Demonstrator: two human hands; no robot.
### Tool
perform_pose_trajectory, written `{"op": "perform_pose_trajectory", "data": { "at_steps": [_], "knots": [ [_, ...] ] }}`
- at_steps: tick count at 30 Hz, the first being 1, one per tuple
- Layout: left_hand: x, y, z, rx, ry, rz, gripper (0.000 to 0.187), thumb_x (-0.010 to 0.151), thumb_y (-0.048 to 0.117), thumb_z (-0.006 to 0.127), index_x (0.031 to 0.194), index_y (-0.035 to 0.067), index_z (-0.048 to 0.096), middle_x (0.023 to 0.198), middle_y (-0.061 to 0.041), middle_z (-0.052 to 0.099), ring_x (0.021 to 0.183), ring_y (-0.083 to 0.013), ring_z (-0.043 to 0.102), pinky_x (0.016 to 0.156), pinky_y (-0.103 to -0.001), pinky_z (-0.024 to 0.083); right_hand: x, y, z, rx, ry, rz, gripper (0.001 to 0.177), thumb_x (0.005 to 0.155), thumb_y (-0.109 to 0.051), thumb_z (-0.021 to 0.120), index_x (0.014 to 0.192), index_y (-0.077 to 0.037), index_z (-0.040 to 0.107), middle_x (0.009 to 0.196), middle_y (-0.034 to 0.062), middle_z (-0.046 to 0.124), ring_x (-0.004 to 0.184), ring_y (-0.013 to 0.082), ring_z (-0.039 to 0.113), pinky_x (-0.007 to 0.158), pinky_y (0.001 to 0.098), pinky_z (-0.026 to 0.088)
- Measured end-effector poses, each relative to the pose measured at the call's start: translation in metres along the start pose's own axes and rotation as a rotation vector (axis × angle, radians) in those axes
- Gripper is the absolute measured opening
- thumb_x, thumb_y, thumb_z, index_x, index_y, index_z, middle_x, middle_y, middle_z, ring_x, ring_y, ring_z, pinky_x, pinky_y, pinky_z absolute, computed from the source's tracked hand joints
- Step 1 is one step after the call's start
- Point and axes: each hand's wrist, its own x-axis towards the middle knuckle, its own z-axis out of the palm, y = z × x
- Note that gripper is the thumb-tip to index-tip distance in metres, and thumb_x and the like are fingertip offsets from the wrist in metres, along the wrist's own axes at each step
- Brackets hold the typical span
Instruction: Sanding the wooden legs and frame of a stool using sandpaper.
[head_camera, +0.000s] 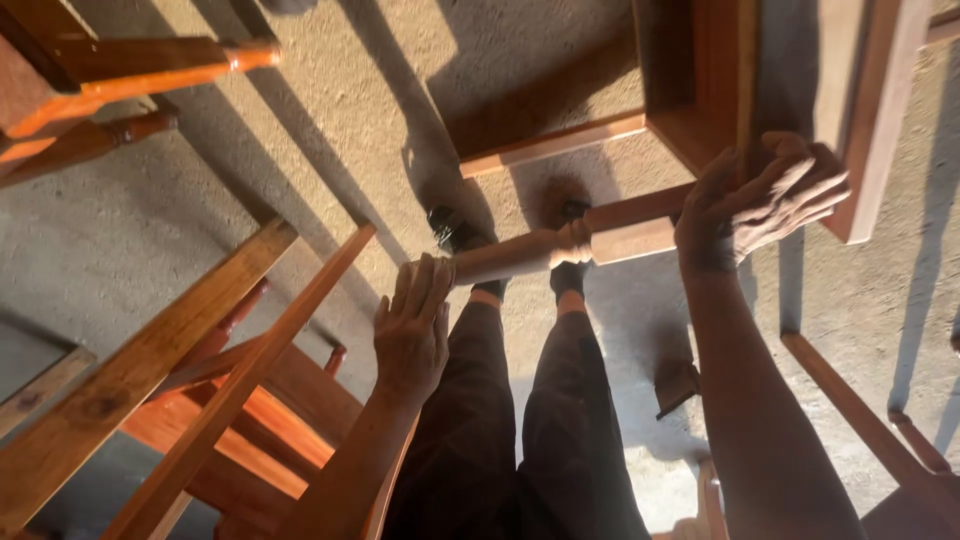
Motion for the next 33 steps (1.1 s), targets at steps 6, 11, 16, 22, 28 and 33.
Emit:
{"op": "perform_pose_trajectory", "data": {
  "at_steps": [6, 11, 16, 22, 28, 33],
  "knots": [
    [0.031, -0.048, 0.029, -0.053, -0.072, -0.005, 0.049, 0.112, 0.028, 0.033, 0.146, -0.002, 0.053, 0.127, -0.023, 0.070, 0.111, -0.0382, 0.069, 0.094, -0.048, 0.054, 0.006, -0.007, -0.009, 0.067, -0.005, 0.017, 0.016, 0.102, -0.026, 0.059, 0.113, -0.014, 0.057, 0.120, 0.0104, 0.046, 0.119, 0.0276, 0.048, 0.095, 0.0494, 0.042],
    [0.071, -0.060, 0.012, -0.392, -0.800, -0.610, 0.062, 0.117, 0.037, 0.024, 0.118, -0.009, 0.066, 0.094, -0.028, 0.076, 0.075, -0.0341, 0.072, 0.073, -0.044, 0.059, 0.014, -0.002, 0.001, 0.078, 0.025, -0.006, 0.020, 0.095, -0.022, 0.062, 0.113, -0.014, 0.057, 0.118, 0.0111, 0.046, 0.118, 0.0284, 0.048, 0.095, 0.0507, 0.042],
    [0.029, -0.085, 0.035, -0.479, -0.167, 0.049, 0.047, 0.120, 0.024, 0.027, 0.145, -0.008, 0.050, 0.106, -0.022, 0.071, 0.077, -0.0176, 0.072, 0.070, -0.034, 0.060, 0.010, 0.000, 0.007, -0.053, 0.135, -0.204, 0.023, 0.100, -0.012, 0.057, 0.122, -0.010, 0.052, 0.118, 0.0072, 0.047, 0.117, 0.0286, 0.050, 0.099, 0.0544, 0.041],
    [0.061, -0.084, 0.026, -0.074, -0.646, 0.118, 0.049, 0.105, 0.009, 0.052, 0.153, 0.006, 0.043, 0.090, -0.018, 0.075, 0.071, -0.0254, 0.074, 0.057, -0.032, 0.057, -0.015, 0.044, 0.035, 0.014, -0.102, 0.134, 0.025, 0.101, -0.024, 0.057, 0.122, -0.010, 0.057, 0.117, 0.0199, 0.051, 0.118, 0.0377, 0.056, 0.098, 0.0619, 0.044],
    [0.070, -0.070, 0.015, -0.049, -0.333, 0.260, 0.056, 0.088, 0.007, 0.057, 0.143, -0.001, 0.050, 0.116, -0.021, 0.074, 0.083, -0.0277, 0.077, 0.062, -0.034, 0.063, -0.051, 0.088, 0.060, -0.239, -0.094, -0.015, 0.067, 0.119, -0.029, 0.050, 0.169, -0.006, 0.012, 0.168, 0.0210, 0.032, 0.159, 0.0461, 0.028, 0.125, 0.0642, 0.028],
    [0.071, -0.061, 0.005, -0.018, -0.449, 0.219, 0.038, 0.109, 0.023, 0.054, 0.142, 0.006, 0.052, 0.118, -0.017, 0.074, 0.093, -0.0282, 0.077, 0.074, -0.035, 0.063, -0.040, 0.086, 0.063, -0.207, -0.021, -0.026, 0.062, 0.117, -0.033, 0.049, 0.163, -0.004, 0.020, 0.151, 0.0255, 0.036, 0.146, 0.0453, 0.036, 0.123, 0.0657, 0.031]
  ]
}}
